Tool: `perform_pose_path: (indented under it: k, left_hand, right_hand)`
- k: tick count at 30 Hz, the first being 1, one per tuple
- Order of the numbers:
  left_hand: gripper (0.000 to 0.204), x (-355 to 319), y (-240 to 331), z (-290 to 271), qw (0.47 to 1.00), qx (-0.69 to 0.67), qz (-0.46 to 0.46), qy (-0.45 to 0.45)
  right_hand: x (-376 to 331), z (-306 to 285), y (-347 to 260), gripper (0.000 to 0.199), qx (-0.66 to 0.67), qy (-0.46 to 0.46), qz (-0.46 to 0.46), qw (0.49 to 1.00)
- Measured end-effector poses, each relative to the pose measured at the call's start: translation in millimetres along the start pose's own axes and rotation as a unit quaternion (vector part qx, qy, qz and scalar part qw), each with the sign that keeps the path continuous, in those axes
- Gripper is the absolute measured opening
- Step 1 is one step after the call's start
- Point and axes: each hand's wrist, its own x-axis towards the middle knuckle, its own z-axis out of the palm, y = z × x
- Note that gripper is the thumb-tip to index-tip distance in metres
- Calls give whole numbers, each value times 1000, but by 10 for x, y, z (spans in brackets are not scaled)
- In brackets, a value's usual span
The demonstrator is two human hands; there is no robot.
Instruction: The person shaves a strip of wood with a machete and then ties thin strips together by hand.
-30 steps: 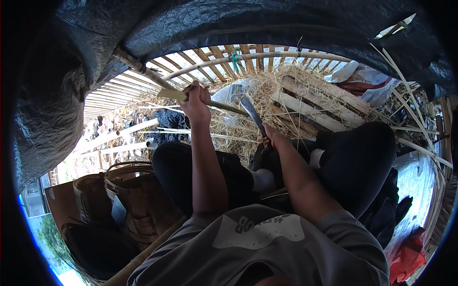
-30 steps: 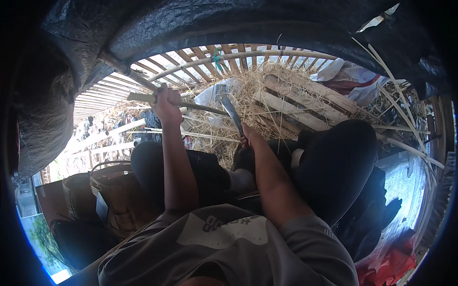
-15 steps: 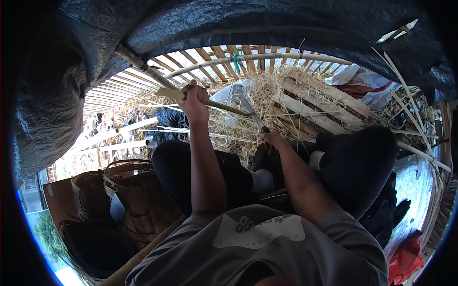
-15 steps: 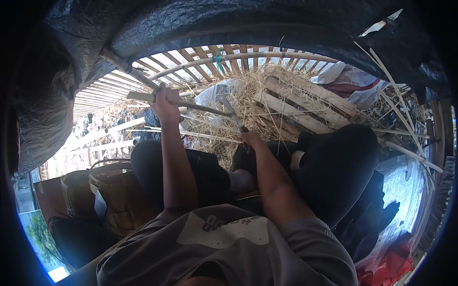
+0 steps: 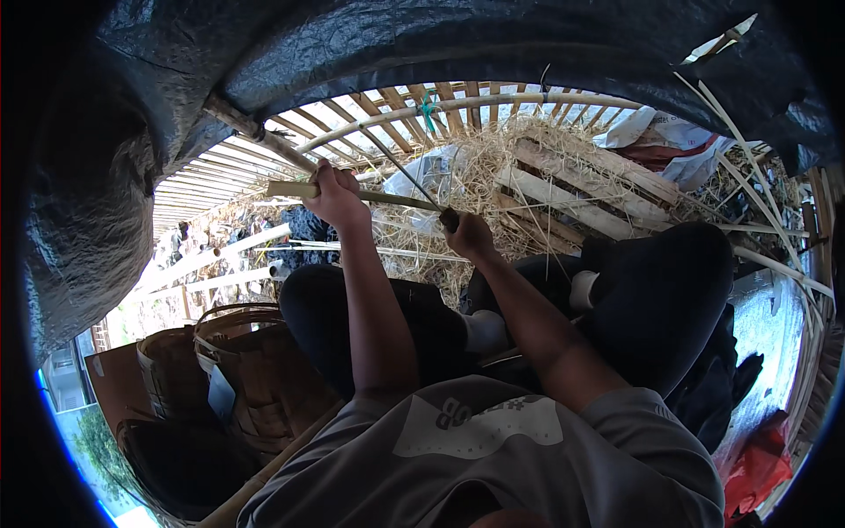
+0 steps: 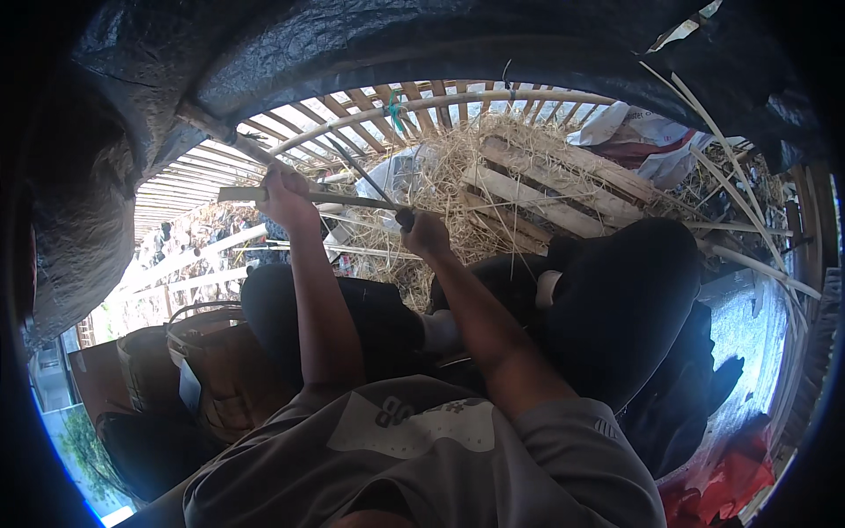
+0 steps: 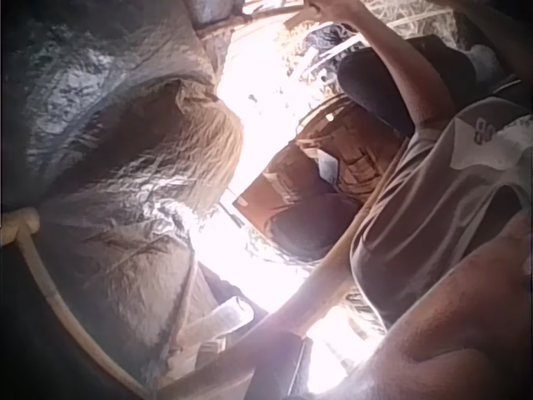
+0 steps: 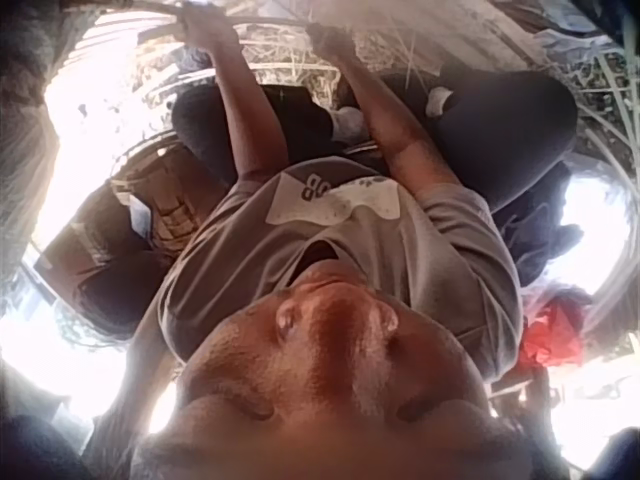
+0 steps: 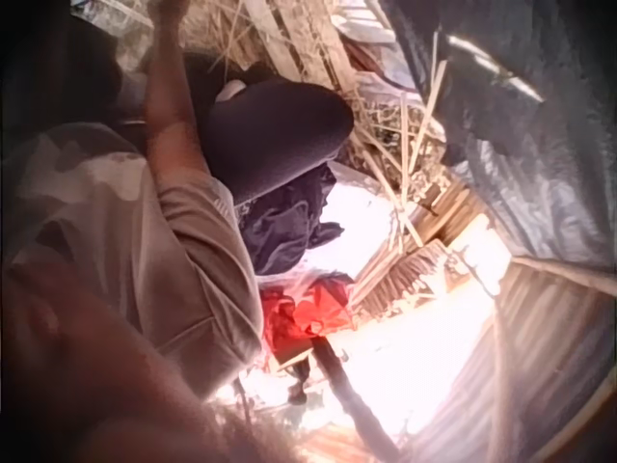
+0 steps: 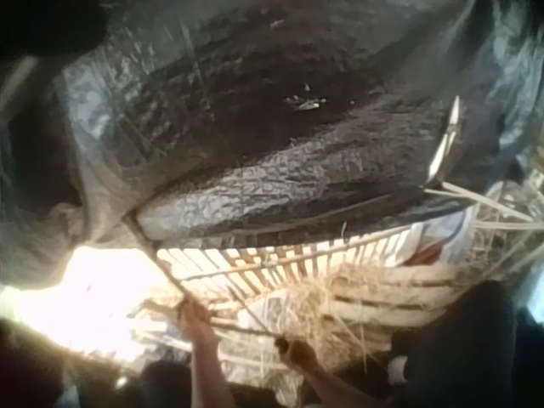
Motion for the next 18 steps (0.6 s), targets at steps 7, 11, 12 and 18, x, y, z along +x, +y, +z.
perform_pose_path:
  k: [7,11,12,18]
  left_hand:
    - [27,61,11,-38,999,-10,-18,26]
    - [23,-28,-9,39,1000,-1,-23,-16]
    - [22,-24,-12,20,999,0,-20,-25]
    - [23,-62,-30,56,1000,-1,-18,15]
  right_hand:
    - [-162,-19,539,41,-106,-82,137,981]
    - [-14,-89,146,38,-54,-78,57,994]
    - [1,-92,19,39,-36,-58,30,997]
    - [-92,-40,120,42,-60,-56,34,996]
